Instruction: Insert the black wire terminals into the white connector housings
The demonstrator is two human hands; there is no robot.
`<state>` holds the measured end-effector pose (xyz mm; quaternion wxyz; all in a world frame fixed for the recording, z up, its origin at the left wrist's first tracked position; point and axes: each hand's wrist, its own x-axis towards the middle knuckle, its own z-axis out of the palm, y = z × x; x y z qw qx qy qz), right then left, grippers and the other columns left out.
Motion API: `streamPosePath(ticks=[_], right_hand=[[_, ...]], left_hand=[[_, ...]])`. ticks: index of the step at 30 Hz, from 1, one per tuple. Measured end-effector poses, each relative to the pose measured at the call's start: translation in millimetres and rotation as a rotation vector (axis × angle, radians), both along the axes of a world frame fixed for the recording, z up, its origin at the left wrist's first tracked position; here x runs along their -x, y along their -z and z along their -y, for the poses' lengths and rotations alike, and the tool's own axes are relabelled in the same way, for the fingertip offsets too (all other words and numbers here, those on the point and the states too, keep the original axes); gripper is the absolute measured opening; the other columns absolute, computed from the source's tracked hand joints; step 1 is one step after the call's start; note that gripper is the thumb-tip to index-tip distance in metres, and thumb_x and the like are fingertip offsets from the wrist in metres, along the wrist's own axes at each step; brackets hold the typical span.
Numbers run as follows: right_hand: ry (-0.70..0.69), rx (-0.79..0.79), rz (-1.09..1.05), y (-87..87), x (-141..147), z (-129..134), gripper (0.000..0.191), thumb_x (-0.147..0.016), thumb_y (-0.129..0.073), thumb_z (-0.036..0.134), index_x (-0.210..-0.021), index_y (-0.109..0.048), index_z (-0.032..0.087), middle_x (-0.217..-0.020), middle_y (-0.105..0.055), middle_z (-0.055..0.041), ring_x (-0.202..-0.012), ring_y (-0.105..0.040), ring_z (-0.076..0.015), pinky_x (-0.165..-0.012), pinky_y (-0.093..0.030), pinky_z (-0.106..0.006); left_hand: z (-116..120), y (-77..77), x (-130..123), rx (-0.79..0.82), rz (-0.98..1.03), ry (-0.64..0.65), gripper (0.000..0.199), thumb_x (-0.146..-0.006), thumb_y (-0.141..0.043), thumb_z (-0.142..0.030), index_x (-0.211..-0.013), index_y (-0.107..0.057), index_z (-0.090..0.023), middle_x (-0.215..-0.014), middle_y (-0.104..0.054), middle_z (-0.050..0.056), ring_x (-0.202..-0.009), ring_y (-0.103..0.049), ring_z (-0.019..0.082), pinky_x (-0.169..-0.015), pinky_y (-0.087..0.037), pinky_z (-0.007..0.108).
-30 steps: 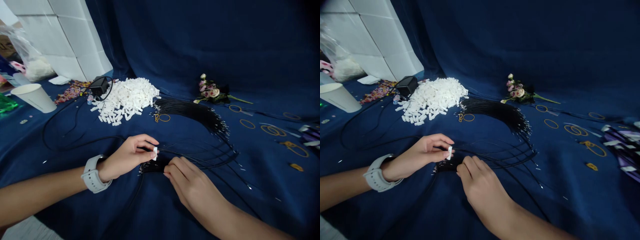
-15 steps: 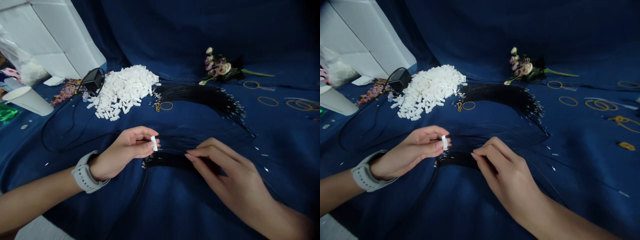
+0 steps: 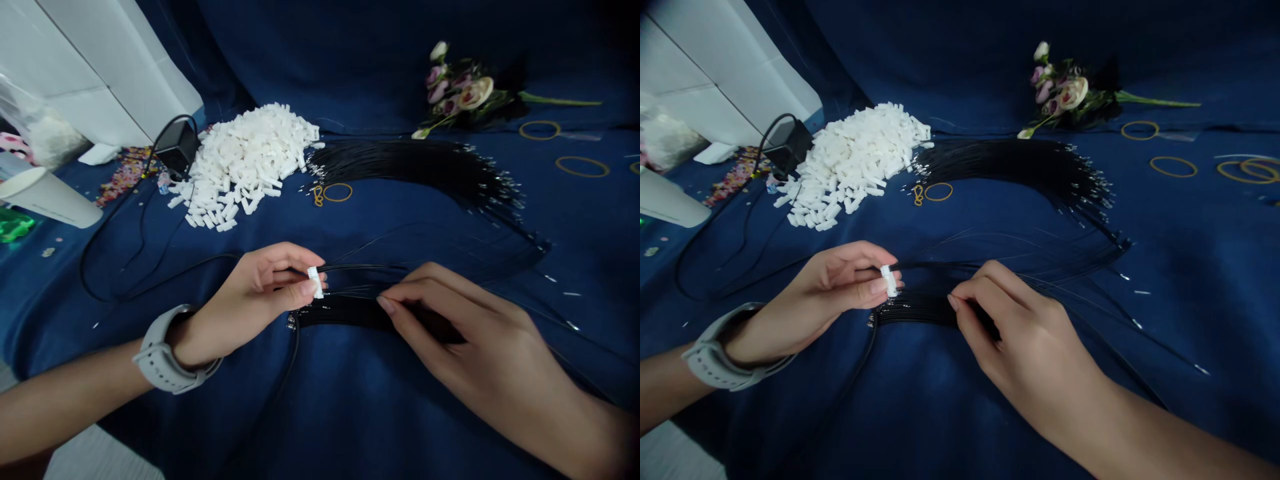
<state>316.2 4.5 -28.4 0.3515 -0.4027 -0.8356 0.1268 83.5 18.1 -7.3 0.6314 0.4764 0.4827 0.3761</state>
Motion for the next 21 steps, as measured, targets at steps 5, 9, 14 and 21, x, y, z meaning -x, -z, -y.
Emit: streamPosePath(ticks=[5, 9, 14, 21], right_hand=[[-0.003, -0.022, 0.012, 1.9, -0.1, -0.8, 0.009, -0.095, -0.053, 0.013, -0.093, -0.059, 0.02, -0.088, -0.058, 0.0003, -0.07, -0.061, -0.0077, -0.057, -0.048, -0.02], [0.001, -0.026, 0.01, 4.3, -0.4, -0.4, 0.009, -0.095, -0.053, 0.013, -0.094, -0.058, 0.021, -0.088, -0.058, 0.0008, -0.068, -0.061, -0.0078, -0.055, -0.048, -0.021], [-0.013, -0.012, 0.005, 4.9, -1.3, 1.6, 0.009, -0.095, -0.052, 0.014, -0.094, -0.057, 0.021, -0.089, -0.057, 0.002, -0.067, -0.06, -0.0061, -0.054, -0.047, -0.02], [-0.032, 0.021, -0.012, 2.9, -2.0, 3.3, 0.008, -0.095, -0.052, 0.016, -0.092, -0.058, 0.021, -0.087, -0.057, 0.0019, -0.065, -0.058, -0.0058, -0.05, -0.044, -0.02]], left_hand=[[0.3, 1.6, -0.9, -0.048, -0.03, -0.006, 0.018, -0.079, -0.078, -0.018, -0.095, -0.071, -0.018, -0.086, -0.074, 0.0, -0.081, -0.068, 0.008, -0.07, -0.053, 0.012], [1.0, 2.1, -1.8, -0.072, -0.041, -0.008, 0.016, -0.08, -0.077, -0.017, -0.095, -0.071, -0.017, -0.085, -0.074, 0.0, -0.081, -0.068, 0.008, -0.069, -0.053, 0.012], [0.6, 2.2, -1.9, -0.084, -0.056, -0.009, 0.015, -0.08, -0.077, -0.017, -0.093, -0.071, -0.018, -0.084, -0.075, 0.0, -0.082, -0.069, 0.009, -0.071, -0.053, 0.013], [-0.5, 3.3, -3.2, -0.062, -0.053, -0.019, 0.015, -0.079, -0.078, -0.018, -0.093, -0.071, -0.018, -0.083, -0.076, 0.0, -0.081, -0.069, 0.009, -0.07, -0.053, 0.013]])
